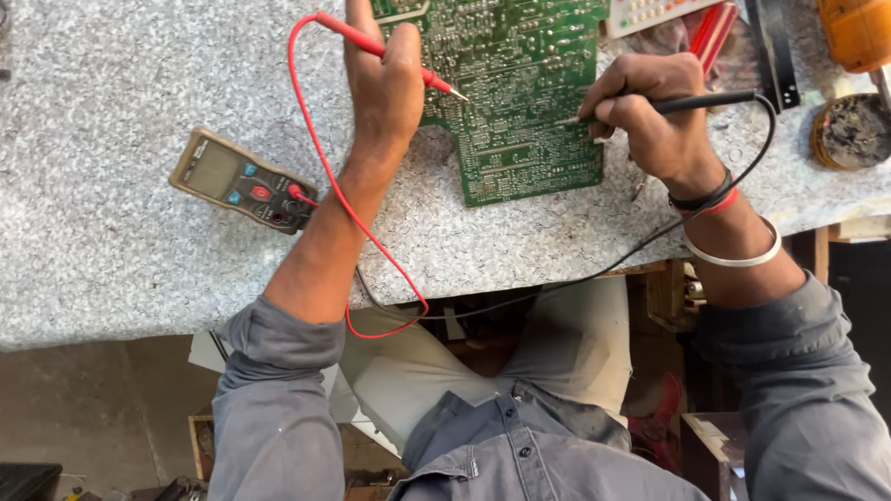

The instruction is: The person holds a green circuit board on a workbench and probes its components with the red and black leads of a multimeter, moving the probe tips across different points on the board while watching the meter. They reposition the board and continue probing various solder joints throughout the clip.

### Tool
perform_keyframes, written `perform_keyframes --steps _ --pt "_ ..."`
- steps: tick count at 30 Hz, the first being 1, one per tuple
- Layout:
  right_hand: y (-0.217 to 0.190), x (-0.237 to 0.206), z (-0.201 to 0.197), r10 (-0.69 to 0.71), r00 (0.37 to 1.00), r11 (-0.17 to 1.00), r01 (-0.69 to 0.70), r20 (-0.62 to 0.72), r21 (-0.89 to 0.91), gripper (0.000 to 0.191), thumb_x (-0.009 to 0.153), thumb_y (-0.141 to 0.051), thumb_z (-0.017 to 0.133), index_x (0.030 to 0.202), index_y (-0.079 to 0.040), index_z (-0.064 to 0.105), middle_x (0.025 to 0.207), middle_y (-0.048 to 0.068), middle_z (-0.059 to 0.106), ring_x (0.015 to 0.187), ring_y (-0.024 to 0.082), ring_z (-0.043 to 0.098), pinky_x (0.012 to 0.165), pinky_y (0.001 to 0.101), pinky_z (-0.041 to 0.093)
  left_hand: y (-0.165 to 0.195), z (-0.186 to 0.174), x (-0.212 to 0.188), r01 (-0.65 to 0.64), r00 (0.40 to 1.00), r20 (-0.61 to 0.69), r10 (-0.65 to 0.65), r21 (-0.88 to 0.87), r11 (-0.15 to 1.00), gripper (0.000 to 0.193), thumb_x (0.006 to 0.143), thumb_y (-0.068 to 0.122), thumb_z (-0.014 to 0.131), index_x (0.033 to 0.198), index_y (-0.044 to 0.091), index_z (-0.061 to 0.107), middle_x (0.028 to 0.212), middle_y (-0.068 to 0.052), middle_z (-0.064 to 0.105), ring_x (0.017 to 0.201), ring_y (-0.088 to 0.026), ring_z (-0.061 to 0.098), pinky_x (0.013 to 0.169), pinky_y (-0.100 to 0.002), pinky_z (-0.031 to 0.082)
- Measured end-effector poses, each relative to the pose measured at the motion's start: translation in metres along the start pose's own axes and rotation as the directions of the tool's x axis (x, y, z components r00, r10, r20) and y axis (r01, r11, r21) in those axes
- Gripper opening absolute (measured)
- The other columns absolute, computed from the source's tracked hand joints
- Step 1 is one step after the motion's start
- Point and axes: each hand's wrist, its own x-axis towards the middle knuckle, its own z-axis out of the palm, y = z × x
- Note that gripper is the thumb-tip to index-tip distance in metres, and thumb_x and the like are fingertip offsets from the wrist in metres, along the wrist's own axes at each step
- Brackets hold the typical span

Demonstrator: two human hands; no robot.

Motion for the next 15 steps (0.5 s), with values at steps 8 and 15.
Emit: perform_keyframes --steps 8,15 --pt "0.001 -0.004 0.002 -0.111 0.993 0.989 0.115 0.043 -0.097 0.02 0.092 -0.002 0.053 0.087 0.007 0.07 0.073 0.013 0.07 0.061 0.013 0.068 0.056 0.0254 0.055 -0.006 0.0 0.003 0.05 0.999 -0.018 -0.051 -0.054 0.997 0.014 0.097 0.004 0.053 0.104 -0.004 0.043 0.091 -0.006 0.047 0.067 -0.012 0.048 0.053 -0.035 0.057" --pt "-0.012 -0.001 0.01 -0.218 0.958 0.928 0.262 0.184 -0.264 0.012 0.084 -0.002 0.058 0.085 0.002 0.07 0.076 0.012 0.068 0.056 0.015 0.061 0.053 0.0292 0.048 -0.005 0.001 0.002 0.109 0.994 0.027 -0.107 -0.139 0.984 0.022 0.103 0.016 0.057 0.096 -0.002 0.047 0.083 -0.006 0.043 0.061 -0.015 0.05 0.052 -0.038 0.061"
